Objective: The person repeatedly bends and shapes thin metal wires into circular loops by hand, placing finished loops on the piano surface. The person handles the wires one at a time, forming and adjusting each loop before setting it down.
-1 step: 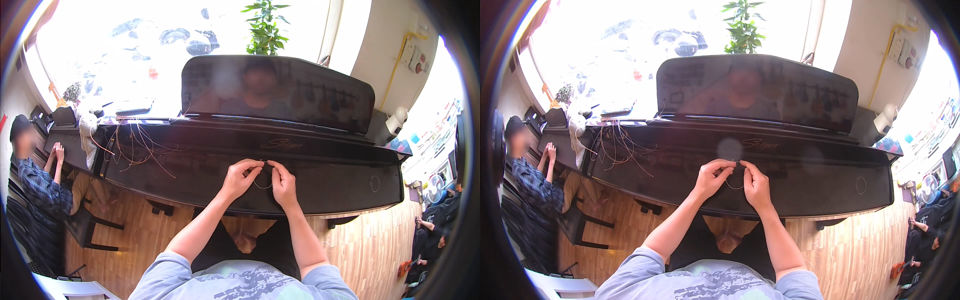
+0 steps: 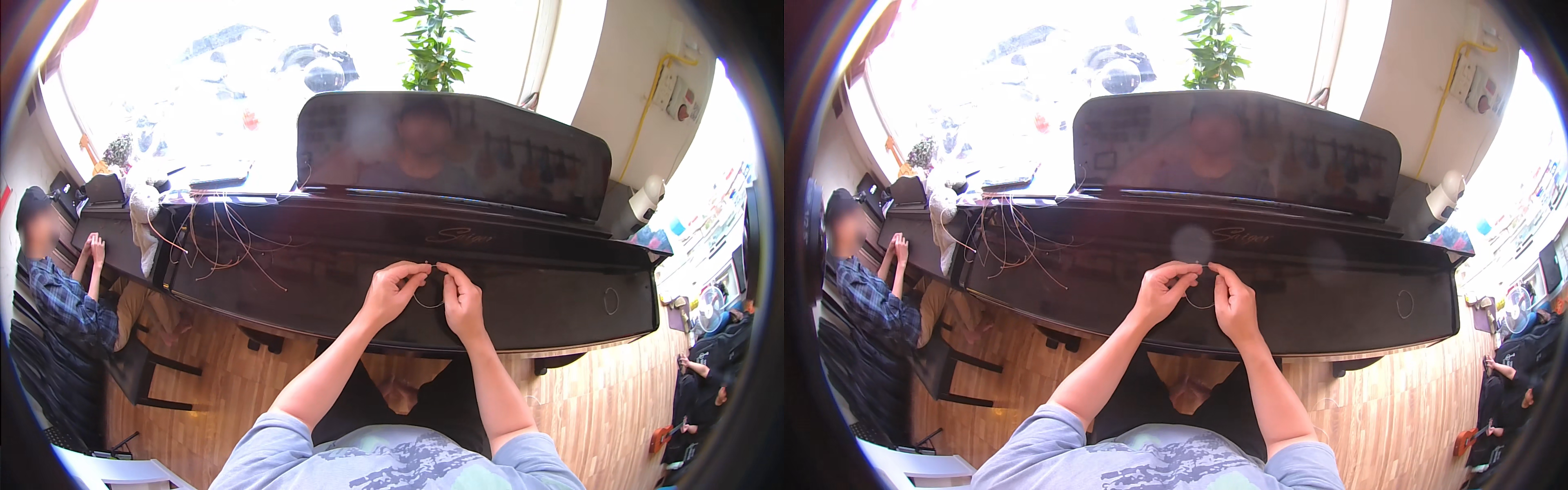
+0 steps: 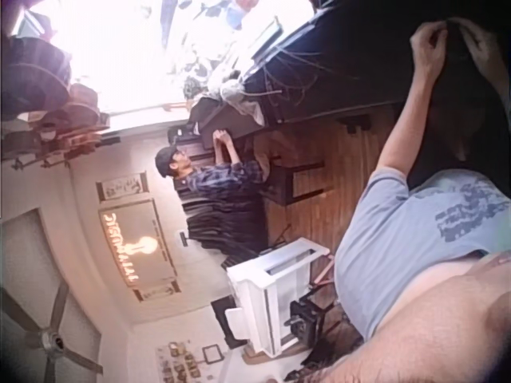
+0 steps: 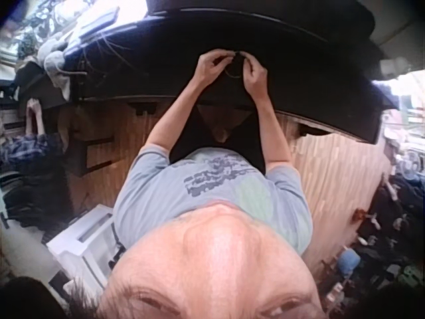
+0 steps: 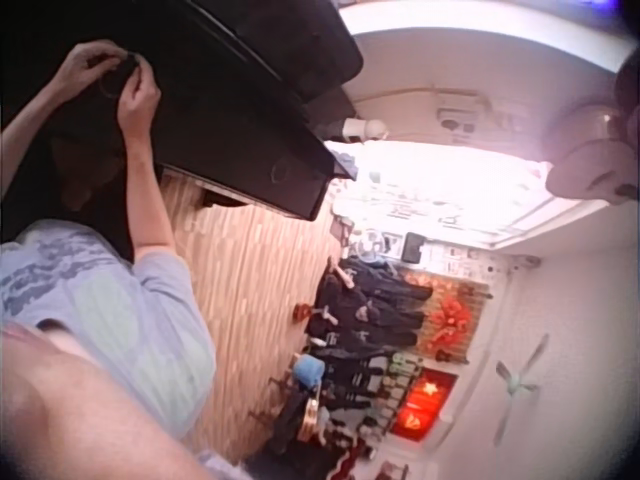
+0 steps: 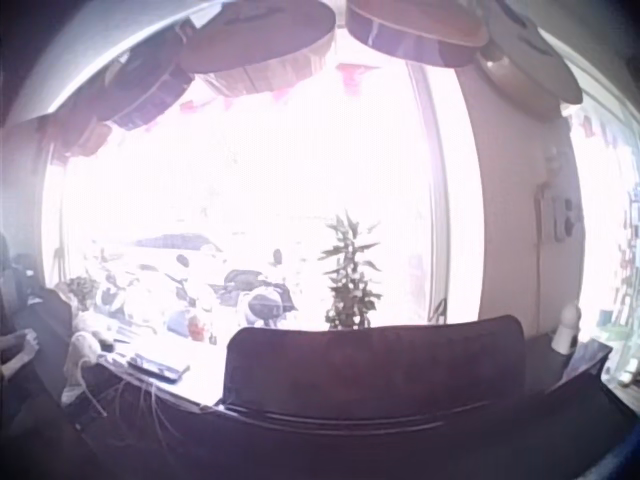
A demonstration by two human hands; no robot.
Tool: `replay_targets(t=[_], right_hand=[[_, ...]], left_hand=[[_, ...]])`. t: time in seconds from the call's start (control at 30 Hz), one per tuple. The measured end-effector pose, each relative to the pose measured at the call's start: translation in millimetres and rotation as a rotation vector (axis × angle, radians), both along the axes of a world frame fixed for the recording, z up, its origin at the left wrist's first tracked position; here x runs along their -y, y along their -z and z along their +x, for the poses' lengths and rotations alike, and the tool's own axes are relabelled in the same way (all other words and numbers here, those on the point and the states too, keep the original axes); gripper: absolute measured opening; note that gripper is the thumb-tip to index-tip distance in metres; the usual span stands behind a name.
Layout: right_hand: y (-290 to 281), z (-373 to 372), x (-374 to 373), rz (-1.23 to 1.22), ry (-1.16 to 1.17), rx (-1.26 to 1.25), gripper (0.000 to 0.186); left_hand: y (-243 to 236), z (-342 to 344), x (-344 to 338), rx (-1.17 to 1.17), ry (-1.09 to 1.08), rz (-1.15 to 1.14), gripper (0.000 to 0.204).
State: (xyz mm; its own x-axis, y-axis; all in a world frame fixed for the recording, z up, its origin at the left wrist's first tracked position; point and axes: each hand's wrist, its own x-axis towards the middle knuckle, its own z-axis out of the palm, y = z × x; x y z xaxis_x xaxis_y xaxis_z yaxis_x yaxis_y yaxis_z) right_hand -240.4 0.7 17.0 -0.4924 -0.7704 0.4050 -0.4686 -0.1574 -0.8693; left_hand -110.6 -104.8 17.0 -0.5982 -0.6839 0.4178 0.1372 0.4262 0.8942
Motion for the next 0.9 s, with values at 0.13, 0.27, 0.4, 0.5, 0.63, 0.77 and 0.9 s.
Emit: replay_targets(t=[0.13,0.27,0.4,0.5,0.63,0.77,0.9], right_hand=[[-1.4,-1.1,-1.5,0.024,0.002,-0.015,0.023],[-2.4,-1.2,-1.2,0.021,0.001,-0.025,0.022],[0.4,-0.1,-0.1,-0.012,-0.001,-0.026,0.022],[-0.6,-0.1,-0.5,0.008,-0.002,-0.049,0.022],[2.1,-1.7,1.9,-0.053,0.002,-0.082,0.023],[-3.6,0.4,-1.5,-0.003,-0.001,-0.050,0.023],[-0.7,-0.7,-0.8,-0.046,0.009,-0.074,0.023]], left_hand=[[-3.5,0.7,-3.2,0.013,0.052,0.175,0.019],[0.3,2.7,0.5,0.012,0.170,0.263,0.019],[8.0,5.6,3.4,-0.002,0.275,0.275,0.020],[4.3,7.7,4.1,-0.081,0.406,0.418,0.021],[-5.2,10.4,5.1,-0.051,0.452,0.442,0.039],[-3.4,9.5,-0.5,-0.155,0.382,0.398,0.049],[2.6,4.1,1.5,-0.133,0.271,0.303,0.047]])
